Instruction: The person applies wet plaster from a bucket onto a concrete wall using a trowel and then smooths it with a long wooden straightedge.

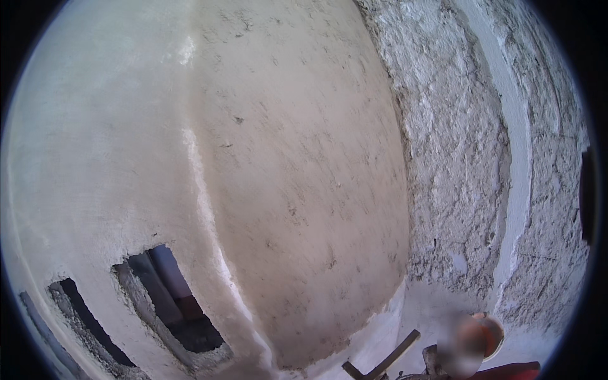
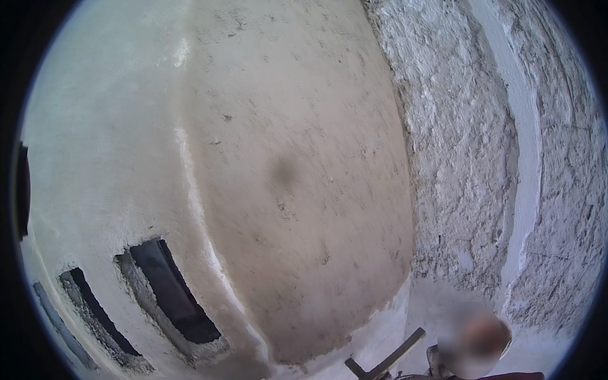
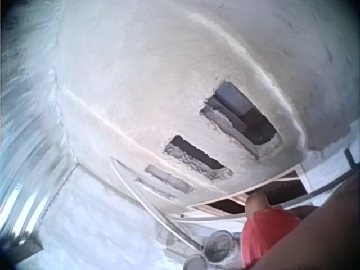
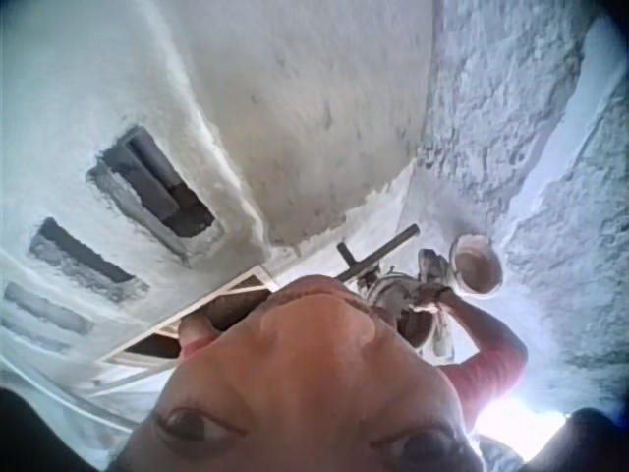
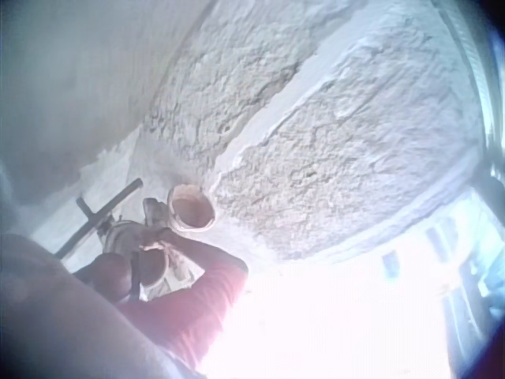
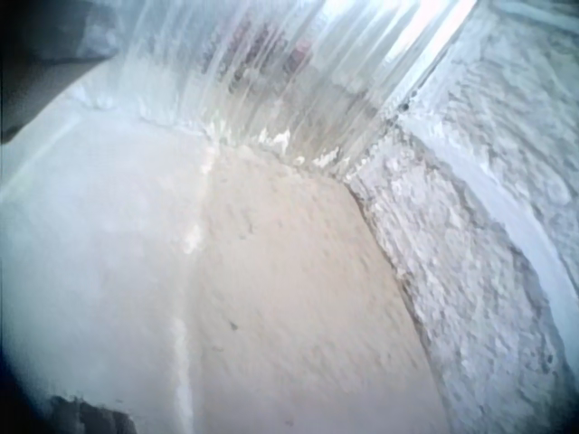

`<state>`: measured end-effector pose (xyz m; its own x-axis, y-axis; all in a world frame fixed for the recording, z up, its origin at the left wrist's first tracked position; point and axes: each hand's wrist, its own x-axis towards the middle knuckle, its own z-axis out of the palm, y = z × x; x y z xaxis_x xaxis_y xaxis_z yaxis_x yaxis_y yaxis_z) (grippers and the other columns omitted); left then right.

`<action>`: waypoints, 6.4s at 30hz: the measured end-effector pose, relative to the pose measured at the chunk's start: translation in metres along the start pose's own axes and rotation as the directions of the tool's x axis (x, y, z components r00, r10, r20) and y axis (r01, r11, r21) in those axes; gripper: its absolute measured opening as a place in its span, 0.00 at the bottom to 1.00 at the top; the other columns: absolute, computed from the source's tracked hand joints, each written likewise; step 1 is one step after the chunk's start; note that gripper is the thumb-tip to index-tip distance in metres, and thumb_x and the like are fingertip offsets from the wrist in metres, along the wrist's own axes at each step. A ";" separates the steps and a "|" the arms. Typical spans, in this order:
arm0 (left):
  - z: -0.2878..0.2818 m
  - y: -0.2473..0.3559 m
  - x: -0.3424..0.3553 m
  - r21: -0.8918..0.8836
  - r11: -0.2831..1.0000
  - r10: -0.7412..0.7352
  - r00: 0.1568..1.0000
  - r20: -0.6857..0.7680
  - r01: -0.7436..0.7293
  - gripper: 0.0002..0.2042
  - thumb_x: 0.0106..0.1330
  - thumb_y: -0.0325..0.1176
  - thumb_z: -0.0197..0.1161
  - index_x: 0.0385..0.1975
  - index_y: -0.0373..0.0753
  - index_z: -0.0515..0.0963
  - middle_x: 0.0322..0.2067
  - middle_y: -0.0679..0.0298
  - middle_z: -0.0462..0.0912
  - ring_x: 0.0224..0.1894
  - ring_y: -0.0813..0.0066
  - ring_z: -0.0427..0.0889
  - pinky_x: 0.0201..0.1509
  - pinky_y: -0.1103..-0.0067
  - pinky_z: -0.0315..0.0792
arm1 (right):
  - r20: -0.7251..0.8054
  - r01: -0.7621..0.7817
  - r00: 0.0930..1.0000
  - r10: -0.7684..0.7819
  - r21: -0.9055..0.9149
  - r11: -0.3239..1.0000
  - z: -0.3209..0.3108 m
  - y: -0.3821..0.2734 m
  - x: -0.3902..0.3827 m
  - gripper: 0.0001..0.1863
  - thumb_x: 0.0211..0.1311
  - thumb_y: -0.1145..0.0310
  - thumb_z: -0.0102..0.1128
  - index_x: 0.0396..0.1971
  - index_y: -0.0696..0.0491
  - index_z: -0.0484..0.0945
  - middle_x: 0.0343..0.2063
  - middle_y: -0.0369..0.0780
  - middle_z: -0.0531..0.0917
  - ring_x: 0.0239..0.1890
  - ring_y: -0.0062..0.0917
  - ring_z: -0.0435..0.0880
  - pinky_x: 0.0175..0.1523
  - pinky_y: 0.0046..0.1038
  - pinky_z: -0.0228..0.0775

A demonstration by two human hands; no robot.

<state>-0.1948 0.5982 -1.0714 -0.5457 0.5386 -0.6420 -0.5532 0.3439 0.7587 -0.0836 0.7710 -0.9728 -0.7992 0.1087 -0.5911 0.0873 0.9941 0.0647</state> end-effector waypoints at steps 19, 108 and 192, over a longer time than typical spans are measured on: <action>-0.008 0.004 0.004 -0.022 1.000 0.005 1.000 0.001 -0.005 0.10 0.48 0.30 0.62 0.30 0.36 0.78 0.21 0.64 0.78 0.23 0.75 0.74 0.24 0.73 0.67 | 0.031 0.004 0.999 -0.007 0.092 0.996 -0.007 0.008 0.007 0.13 0.59 0.64 0.54 0.41 0.51 0.77 0.31 0.45 0.81 0.35 0.36 0.81 0.34 0.44 0.75; 0.027 -0.069 -0.058 -0.397 0.879 -0.259 0.964 0.065 0.263 0.12 0.49 0.25 0.54 0.36 0.37 0.69 0.21 0.63 0.68 0.10 0.77 0.61 0.10 0.79 0.54 | -0.023 0.025 0.999 -0.023 0.133 0.991 0.005 0.012 -0.031 0.10 0.53 0.66 0.57 0.36 0.53 0.78 0.29 0.38 0.83 0.34 0.33 0.84 0.45 0.36 0.76; 0.017 -0.121 -0.032 0.081 0.987 -0.139 0.990 0.015 0.137 0.14 0.47 0.30 0.60 0.36 0.35 0.77 0.28 0.62 0.77 0.28 0.74 0.71 0.29 0.71 0.66 | 0.054 0.331 0.943 -0.328 -0.069 0.941 -0.018 0.022 -0.028 0.15 0.57 0.59 0.50 0.37 0.50 0.81 0.43 0.43 0.81 0.42 0.35 0.82 0.44 0.35 0.75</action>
<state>-0.0994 0.5526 -1.1412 -0.4543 0.4970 -0.7393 -0.5699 0.4757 0.6700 -0.0700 0.7896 -0.9407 -0.7504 -0.2232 -0.6221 -0.2233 0.9715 -0.0791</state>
